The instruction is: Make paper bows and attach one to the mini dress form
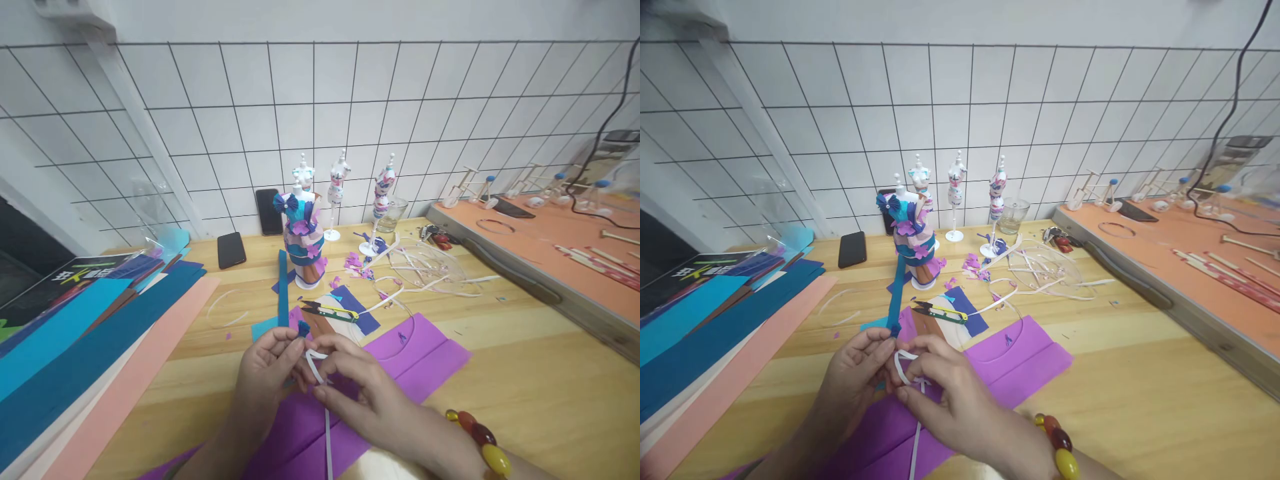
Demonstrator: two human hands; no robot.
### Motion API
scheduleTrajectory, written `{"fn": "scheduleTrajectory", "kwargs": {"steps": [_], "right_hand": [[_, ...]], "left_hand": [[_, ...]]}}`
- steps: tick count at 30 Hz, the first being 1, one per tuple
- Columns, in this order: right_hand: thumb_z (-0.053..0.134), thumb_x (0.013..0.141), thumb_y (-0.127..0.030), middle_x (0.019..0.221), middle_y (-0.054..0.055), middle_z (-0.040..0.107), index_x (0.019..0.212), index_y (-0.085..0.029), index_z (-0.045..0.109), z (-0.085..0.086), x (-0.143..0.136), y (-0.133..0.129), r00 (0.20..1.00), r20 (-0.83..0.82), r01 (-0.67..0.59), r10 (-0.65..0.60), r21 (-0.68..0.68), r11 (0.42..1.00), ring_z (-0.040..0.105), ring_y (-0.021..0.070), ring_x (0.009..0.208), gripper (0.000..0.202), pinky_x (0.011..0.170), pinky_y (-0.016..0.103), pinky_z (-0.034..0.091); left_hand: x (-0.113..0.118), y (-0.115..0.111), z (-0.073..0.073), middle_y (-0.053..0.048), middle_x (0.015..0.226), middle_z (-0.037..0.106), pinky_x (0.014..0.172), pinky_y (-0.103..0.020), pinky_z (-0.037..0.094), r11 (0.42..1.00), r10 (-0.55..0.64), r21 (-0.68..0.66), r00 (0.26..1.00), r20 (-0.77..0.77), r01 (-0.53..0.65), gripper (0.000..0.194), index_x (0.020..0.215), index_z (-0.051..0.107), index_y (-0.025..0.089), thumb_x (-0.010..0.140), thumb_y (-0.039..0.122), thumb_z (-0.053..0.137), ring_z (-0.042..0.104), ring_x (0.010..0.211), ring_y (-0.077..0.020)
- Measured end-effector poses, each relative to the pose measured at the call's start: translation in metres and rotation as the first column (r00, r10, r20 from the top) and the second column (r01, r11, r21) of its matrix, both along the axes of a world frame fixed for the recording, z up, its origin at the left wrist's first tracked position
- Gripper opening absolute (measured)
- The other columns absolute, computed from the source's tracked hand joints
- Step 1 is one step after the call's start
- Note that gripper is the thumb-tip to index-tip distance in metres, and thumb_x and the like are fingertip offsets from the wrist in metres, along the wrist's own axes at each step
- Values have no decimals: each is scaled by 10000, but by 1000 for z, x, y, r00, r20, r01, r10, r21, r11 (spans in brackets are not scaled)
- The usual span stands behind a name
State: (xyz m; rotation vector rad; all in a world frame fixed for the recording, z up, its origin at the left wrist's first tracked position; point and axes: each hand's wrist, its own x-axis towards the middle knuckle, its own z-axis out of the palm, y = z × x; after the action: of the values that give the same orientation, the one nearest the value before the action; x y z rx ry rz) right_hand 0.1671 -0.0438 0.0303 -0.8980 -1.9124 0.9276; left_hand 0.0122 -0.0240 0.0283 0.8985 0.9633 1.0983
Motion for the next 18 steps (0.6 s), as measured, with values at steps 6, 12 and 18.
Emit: {"fn": "scheduleTrajectory", "kwargs": {"steps": [6, 12, 18], "right_hand": [[433, 859, -224, 1021, 86, 598, 854, -184, 578, -11, 18, 34, 964, 12, 265, -265, 31, 964, 534, 202, 1007, 151, 838, 332, 438], [436, 830, -98, 966, 106, 633, 1037, -161, 566, -22, 25, 56, 800, 531, 127, -279, 304, 944, 572, 208, 904, 252, 790, 336, 453], [437, 802, -71, 905, 118, 629, 1100, -148, 538, -27, 29, 55, 700, 618, 144, -358, 369, 918, 577, 220, 846, 324, 725, 327, 465]], "left_hand": [[-3, 0, -2, -30, 655, 662, 537, -248, 465, 1000, -17, 1, 998, 64, 17, 116, 749, 533, 146, 710, 204, 626, 598, 536, -128], [-3, -2, 1, -56, 691, 677, 627, -285, 481, 996, -85, -20, 990, 116, 87, 93, 741, 547, 136, 719, 181, 625, 626, 602, -148], [-5, -1, -2, -69, 725, 690, 691, -339, 495, 990, -134, -13, 981, 142, 137, 92, 761, 554, 135, 726, 185, 624, 648, 649, -176]]}}
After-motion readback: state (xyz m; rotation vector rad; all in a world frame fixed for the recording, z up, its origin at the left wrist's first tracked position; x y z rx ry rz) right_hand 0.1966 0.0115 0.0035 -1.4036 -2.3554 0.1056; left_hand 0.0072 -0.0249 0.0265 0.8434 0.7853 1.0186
